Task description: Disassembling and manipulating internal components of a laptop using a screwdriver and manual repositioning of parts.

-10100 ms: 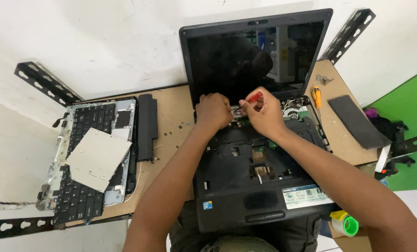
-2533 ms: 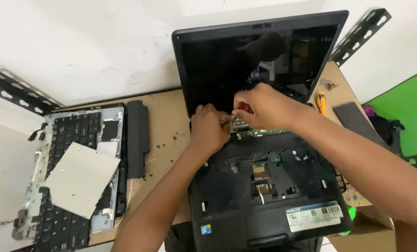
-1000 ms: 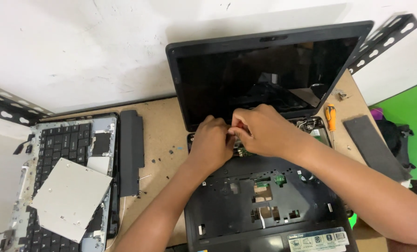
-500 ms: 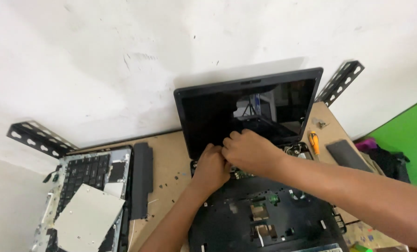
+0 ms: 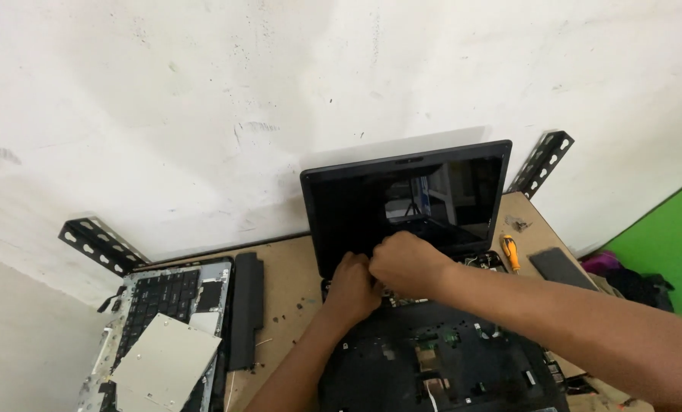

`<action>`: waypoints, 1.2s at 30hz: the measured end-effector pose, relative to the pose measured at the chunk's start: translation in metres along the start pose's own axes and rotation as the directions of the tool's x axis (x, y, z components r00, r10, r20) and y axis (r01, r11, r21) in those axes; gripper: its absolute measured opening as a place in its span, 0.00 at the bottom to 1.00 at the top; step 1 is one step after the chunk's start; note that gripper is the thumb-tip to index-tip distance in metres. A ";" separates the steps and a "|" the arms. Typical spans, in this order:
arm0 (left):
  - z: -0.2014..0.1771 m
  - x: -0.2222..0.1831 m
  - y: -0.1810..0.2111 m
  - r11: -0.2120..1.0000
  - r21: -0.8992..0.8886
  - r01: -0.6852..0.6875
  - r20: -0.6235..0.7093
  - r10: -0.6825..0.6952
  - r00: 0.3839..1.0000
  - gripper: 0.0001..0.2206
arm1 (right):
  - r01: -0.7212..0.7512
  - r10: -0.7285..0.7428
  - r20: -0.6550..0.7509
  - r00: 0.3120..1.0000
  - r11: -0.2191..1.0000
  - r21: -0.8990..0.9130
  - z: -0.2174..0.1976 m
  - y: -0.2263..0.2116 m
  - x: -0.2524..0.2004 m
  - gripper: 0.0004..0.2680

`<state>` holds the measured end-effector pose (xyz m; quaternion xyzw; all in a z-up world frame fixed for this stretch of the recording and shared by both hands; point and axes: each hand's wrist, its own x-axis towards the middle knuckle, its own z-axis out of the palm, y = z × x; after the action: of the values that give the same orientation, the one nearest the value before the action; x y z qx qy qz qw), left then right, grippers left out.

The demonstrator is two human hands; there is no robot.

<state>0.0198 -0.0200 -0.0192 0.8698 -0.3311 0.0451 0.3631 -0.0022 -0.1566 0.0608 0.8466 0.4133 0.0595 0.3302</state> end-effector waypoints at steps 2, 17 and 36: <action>-0.006 0.000 0.004 1.000 0.005 0.020 0.011 -0.020 1.000 0.07 | -0.032 0.032 0.000 0.999 0.999 0.040 0.000 0.002 -0.002 0.10; -0.029 -0.016 0.018 0.995 0.102 -0.019 0.051 0.014 0.999 0.04 | -0.126 0.103 0.105 0.989 0.961 0.247 -0.011 0.013 -0.001 0.11; -0.025 -0.015 0.010 0.999 0.044 -0.014 0.010 0.013 1.000 0.04 | -0.080 0.030 0.142 0.989 0.929 0.361 -0.021 0.016 0.007 0.06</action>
<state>0.0061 0.0000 0.0001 0.8755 -0.3377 0.0506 0.3420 0.0050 -0.1484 0.0855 0.9065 0.3702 -0.0662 0.1918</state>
